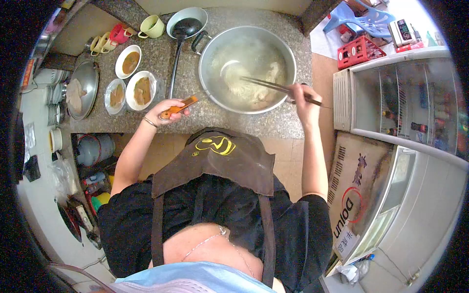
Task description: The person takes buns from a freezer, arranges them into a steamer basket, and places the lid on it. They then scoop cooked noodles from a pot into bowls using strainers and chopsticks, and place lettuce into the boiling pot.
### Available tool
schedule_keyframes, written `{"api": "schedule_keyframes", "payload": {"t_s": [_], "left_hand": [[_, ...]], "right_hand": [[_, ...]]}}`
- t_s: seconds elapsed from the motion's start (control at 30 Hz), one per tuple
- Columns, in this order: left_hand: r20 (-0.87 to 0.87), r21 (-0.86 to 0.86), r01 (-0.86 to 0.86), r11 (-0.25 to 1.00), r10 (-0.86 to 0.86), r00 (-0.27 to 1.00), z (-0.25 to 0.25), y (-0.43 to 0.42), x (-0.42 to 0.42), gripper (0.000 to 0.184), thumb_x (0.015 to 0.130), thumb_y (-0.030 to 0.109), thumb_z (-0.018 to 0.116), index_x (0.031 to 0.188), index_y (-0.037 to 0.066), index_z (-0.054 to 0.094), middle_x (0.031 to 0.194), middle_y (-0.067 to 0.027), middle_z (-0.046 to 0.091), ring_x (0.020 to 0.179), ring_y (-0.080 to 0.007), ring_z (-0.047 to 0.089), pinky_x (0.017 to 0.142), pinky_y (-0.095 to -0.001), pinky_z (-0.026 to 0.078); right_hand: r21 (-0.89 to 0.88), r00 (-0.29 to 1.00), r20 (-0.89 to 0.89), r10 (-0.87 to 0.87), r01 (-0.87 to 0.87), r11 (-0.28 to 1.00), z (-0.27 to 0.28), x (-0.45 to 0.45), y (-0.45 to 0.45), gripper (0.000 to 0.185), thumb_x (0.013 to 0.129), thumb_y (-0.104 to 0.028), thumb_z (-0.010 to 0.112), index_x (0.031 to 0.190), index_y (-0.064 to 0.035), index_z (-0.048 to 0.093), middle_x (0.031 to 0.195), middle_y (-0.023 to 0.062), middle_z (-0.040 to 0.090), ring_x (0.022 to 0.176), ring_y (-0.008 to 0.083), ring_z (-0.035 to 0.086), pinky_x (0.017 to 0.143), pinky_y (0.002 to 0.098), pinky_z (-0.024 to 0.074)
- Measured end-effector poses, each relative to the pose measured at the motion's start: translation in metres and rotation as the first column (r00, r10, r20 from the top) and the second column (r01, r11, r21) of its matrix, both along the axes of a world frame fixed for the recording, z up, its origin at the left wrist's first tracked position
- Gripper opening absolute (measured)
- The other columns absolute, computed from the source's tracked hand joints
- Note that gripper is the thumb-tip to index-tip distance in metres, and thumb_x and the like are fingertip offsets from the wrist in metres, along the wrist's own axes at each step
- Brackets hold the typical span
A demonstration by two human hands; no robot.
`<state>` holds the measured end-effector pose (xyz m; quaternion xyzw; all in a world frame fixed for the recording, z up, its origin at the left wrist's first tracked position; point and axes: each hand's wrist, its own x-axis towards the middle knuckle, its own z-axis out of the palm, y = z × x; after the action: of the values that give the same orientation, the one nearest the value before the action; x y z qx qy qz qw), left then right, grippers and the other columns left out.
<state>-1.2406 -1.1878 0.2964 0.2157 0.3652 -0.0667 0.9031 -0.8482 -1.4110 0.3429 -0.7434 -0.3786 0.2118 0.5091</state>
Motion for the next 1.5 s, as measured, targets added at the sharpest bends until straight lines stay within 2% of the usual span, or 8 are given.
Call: {"api": "schedule_keyframes", "payload": {"t_s": [0.23, 0.3, 0.43, 0.5, 0.83, 1.07, 1.17, 1.5], "left_hand": [[0.005, 0.118, 0.001, 0.993, -0.001, 1.0, 0.007, 0.002, -0.011, 0.03, 0.088, 0.014, 0.05, 0.115, 0.002, 0.045, 0.082, -0.0097, 0.06, 0.045, -0.0096, 0.05, 0.035, -0.0205, 0.04], [-0.315, 0.46, 0.454, 0.764, -0.337, 0.887, 0.027, 0.004, 0.002, 0.027, 0.085, 0.014, 0.052, 0.109, 0.004, 0.047, 0.077, -0.0078, 0.06, 0.046, -0.0102, 0.053, 0.036, -0.0232, 0.042], [-0.64, 0.537, 0.799, 0.272, -0.486, 0.595, 0.057, 0.007, 0.023, 0.022, 0.079, 0.01, 0.053, 0.097, 0.0, 0.046, 0.07, -0.009, 0.059, 0.045, -0.0145, 0.057, 0.038, -0.0288, 0.046], [-0.65, 0.549, 0.807, 0.216, -0.496, 0.575, 0.045, 0.02, 0.021, 0.02, 0.079, 0.008, 0.051, 0.096, -0.001, 0.045, 0.066, -0.0103, 0.058, 0.045, -0.016, 0.058, 0.037, -0.0301, 0.047], [0.052, 0.18, 0.409, 0.894, -0.424, 0.904, 0.014, 0.064, -0.02, 0.033, 0.087, 0.011, 0.052, 0.116, -0.004, 0.047, 0.088, -0.0087, 0.06, 0.049, -0.0067, 0.051, 0.037, -0.0191, 0.042], [0.166, 0.073, 0.164, 0.984, -0.174, 0.971, 0.001, 0.008, -0.038, 0.034, 0.088, 0.01, 0.052, 0.118, -0.001, 0.044, 0.091, -0.007, 0.057, 0.054, -0.0058, 0.048, 0.042, -0.0182, 0.042], [0.151, 0.109, 0.076, 0.991, -0.092, 0.984, 0.012, -0.032, -0.029, 0.03, 0.088, 0.01, 0.052, 0.115, 0.001, 0.044, 0.089, -0.0064, 0.057, 0.055, -0.0081, 0.051, 0.043, -0.0204, 0.044], [0.111, 0.244, 0.002, 0.97, -0.03, 0.993, 0.058, -0.063, -0.055, 0.017, 0.086, 0.007, 0.048, 0.103, 0.007, 0.042, 0.086, -0.0061, 0.052, 0.058, -0.0145, 0.054, 0.047, -0.0287, 0.048]], "right_hand": [[-0.058, 0.991, -0.066, -0.119, 0.116, 0.992, 0.006, 0.001, -0.014, 0.027, 0.091, -0.02, 0.055, 0.085, 0.0029, 0.067, 0.072, 0.0077, 0.065, 0.064, 0.0113, 0.06, 0.063, 0.0249, 0.0486], [-0.069, 0.99, -0.123, -0.063, 0.054, 0.996, -0.016, -0.017, -0.011, 0.027, 0.09, -0.02, 0.056, 0.083, 0.004, 0.066, 0.07, 0.0078, 0.064, 0.064, 0.0126, 0.06, 0.063, 0.0271, 0.0503], [0.131, 0.962, -0.236, -0.138, 0.172, 0.976, -0.028, -0.036, -0.003, 0.026, 0.09, -0.018, 0.056, 0.084, 0.0053, 0.065, 0.074, 0.0094, 0.065, 0.066, 0.0134, 0.061, 0.063, 0.0273, 0.0495], [0.036, 0.992, 0.085, -0.098, 0.095, 0.995, -0.026, -0.039, -0.012, 0.025, 0.091, -0.017, 0.054, 0.084, 0.0036, 0.066, 0.074, 0.009, 0.065, 0.066, 0.0126, 0.061, 0.062, 0.0267, 0.0489], [0.069, 0.949, -0.091, -0.303, 0.31, 0.948, 0.031, -0.099, -0.057, 0.026, 0.092, -0.018, 0.054, 0.083, 0.004, 0.065, 0.069, 0.0063, 0.063, 0.062, 0.0109, 0.059, 0.062, 0.0243, 0.0482], [0.091, 0.784, 0.026, -0.62, 0.616, 0.783, 0.073, -0.135, -0.126, 0.03, 0.092, -0.019, 0.049, 0.082, 0.0044, 0.064, 0.07, 0.0076, 0.062, 0.062, 0.0126, 0.059, 0.055, 0.0243, 0.0498], [0.006, 0.814, -0.122, -0.569, 0.574, 0.819, 0.039, -0.168, -0.123, 0.032, 0.092, -0.021, 0.05, 0.079, 0.0053, 0.063, 0.071, 0.0092, 0.061, 0.063, 0.0156, 0.061, 0.059, 0.0278, 0.0538], [0.133, 0.284, -0.882, -0.375, 0.915, 0.38, -0.192, -0.19, -0.085, 0.032, 0.093, -0.027, 0.049, 0.103, 0.0032, 0.053, 0.103, 0.0127, 0.057, 0.095, 0.0245, 0.059, 0.086, 0.0373, 0.0522]]}}
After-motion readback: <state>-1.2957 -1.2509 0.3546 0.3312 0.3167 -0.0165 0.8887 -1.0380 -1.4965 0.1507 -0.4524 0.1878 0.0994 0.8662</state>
